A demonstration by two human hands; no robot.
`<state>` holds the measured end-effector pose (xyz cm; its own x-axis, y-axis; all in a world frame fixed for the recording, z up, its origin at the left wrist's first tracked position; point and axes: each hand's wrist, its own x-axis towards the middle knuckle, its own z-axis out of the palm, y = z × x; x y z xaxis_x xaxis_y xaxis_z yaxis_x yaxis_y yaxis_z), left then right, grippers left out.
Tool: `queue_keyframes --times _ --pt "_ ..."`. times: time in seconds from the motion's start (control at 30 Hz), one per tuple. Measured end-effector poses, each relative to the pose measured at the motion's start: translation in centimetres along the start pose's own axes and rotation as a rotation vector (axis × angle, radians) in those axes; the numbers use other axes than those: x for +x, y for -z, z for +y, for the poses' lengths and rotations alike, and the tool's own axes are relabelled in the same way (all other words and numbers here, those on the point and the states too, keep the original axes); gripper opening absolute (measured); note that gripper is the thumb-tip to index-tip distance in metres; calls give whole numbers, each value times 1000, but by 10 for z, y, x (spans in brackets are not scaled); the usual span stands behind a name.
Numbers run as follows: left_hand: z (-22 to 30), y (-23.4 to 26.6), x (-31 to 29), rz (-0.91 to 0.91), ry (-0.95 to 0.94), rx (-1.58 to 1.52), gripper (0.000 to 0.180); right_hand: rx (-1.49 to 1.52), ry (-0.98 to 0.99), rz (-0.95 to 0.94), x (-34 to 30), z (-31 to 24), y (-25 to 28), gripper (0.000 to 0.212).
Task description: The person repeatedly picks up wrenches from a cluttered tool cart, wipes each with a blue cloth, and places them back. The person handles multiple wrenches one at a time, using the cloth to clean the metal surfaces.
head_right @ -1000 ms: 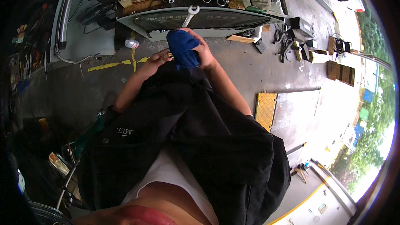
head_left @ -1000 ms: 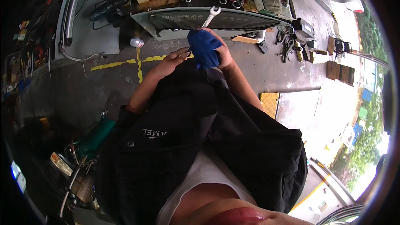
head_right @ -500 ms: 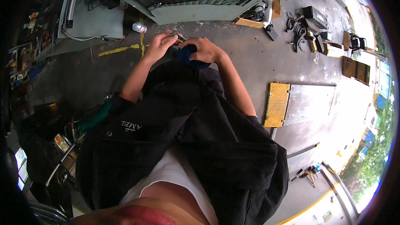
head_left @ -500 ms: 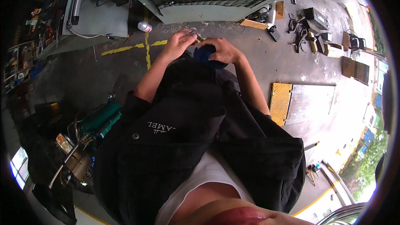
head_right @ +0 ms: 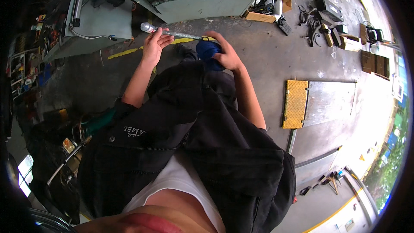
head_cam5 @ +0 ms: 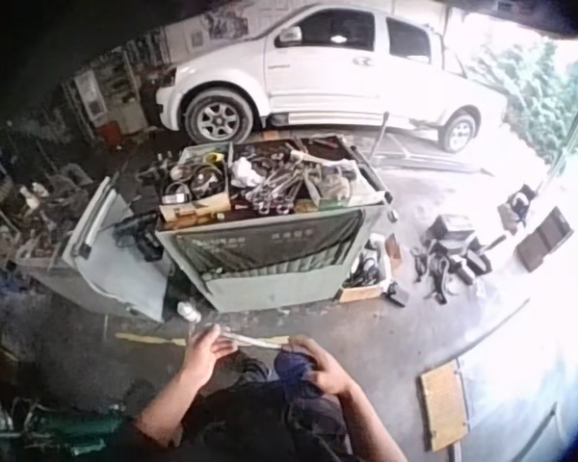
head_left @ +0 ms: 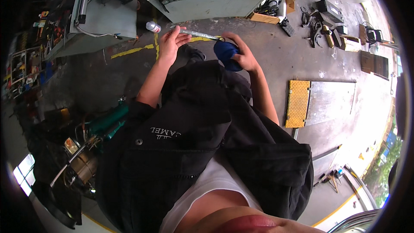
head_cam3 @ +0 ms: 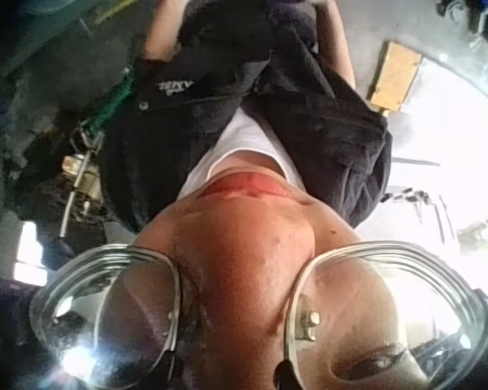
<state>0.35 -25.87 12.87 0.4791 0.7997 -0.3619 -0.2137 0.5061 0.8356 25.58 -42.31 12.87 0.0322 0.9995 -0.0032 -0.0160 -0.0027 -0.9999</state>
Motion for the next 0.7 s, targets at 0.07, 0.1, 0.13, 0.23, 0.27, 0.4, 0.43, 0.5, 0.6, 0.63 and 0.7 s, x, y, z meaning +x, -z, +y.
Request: queue_keyframes --times 0.07,0.1,0.13,0.23,0.27,0.4,0.43,0.5,0.6,0.63,0.7 --pt "-3 4 -4 0 1 -30 38 253 19 103 -10 11 -6 89" --pt "-5 4 -6 -2 12 -61 38 328 -19 97 -14 16 -7 93" --pt "-8 4 -8 -4 22 -93 38 332 -31 92 -17 21 -7 92" --pt "-14 6 -14 -1 28 -149 41 370 -74 95 -20 18 -15 89" --pt "-14 6 -15 -2 26 -161 42 400 -94 114 -20 17 -18 88" --pt "-13 15 -21 -27 69 -205 50 564 -135 164 -19 7 -25 84" --pt "-12 18 -22 -54 73 -223 51 581 -123 155 -19 3 -26 84" --pt "-13 20 -26 -102 83 -252 53 614 -102 146 -20 -3 -27 83" --pt "-14 23 -33 -134 80 -254 54 622 -84 154 -23 -2 -29 83" --pt "-15 22 -34 -133 74 -237 53 619 -88 153 -23 -2 -29 83" --pt "-17 23 -37 -134 64 -214 52 616 -96 150 -23 -1 -29 83"
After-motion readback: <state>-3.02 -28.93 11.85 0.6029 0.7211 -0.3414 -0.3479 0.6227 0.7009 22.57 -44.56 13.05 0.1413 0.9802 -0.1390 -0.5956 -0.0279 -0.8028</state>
